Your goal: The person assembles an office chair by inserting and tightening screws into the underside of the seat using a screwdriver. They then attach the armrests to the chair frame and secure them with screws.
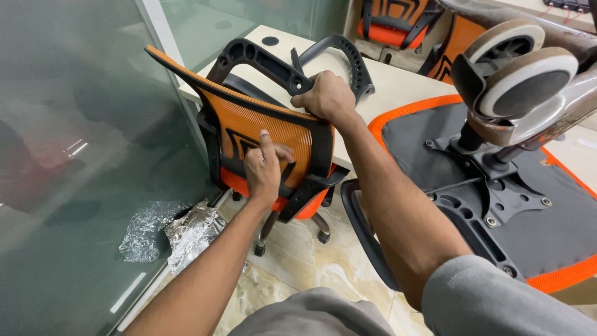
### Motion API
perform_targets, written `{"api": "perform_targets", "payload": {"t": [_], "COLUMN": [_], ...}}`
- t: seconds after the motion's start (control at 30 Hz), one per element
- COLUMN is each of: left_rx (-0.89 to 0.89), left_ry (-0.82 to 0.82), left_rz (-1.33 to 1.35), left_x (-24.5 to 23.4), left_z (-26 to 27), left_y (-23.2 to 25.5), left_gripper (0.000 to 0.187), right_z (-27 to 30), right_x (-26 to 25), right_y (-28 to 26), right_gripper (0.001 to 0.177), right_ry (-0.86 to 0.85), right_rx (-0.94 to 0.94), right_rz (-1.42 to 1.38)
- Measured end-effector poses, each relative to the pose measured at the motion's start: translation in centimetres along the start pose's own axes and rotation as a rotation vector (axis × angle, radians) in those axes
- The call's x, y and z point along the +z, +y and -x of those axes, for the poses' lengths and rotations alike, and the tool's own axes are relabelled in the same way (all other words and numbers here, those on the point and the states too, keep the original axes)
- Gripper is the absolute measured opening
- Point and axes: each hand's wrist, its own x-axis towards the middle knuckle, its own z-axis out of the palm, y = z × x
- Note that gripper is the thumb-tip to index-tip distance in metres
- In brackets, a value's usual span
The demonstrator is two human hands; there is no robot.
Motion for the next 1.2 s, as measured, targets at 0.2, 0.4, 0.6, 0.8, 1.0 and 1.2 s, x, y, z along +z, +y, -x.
{"api": "perform_targets", "payload": {"t": [0.2,0.4,0.6,0.8,1.0,1.2], "left_rx": [0.013,0.009,0.071,0.216,0.167,0.185], "left_ry": [0.015,0.1,0.252,0.479,0.551,0.615], "left_rz": [-0.005,-0.022,-0.015,-0.075,-0.117,-0.145], "left_x": [-2.0,-2.3,-1.1,-0.7,1.4,1.9], "left_z": [-0.5,-0.1,2.1,6.7,15.3,21.9], "left_y": [-0.3,0.3,2.2,3.9,4.8,6.8], "left_gripper": [0.082,0.078,0.062,0.045,0.042,0.031], "right_z": [1.4,3.5,5.8,10.3,16.3,23.1], "right_x": [0.0,-2.4,-4.1,-4.9,-6.5,-9.1], "right_y": [-2.3,-4.2,-5.3,-4.3,-3.1,-3.5], "right_gripper": [0.038,0.037,0.031,0.034,0.044,0.043], "right_ry": [0.082,0.155,0.259,0.432,0.476,0.179], "right_rx": [0.016,-0.003,-0.13,-0.501,-0.776,-0.771], "right_rz": [-0.036,-0.115,-0.247,-0.41,-0.432,-0.74]}}
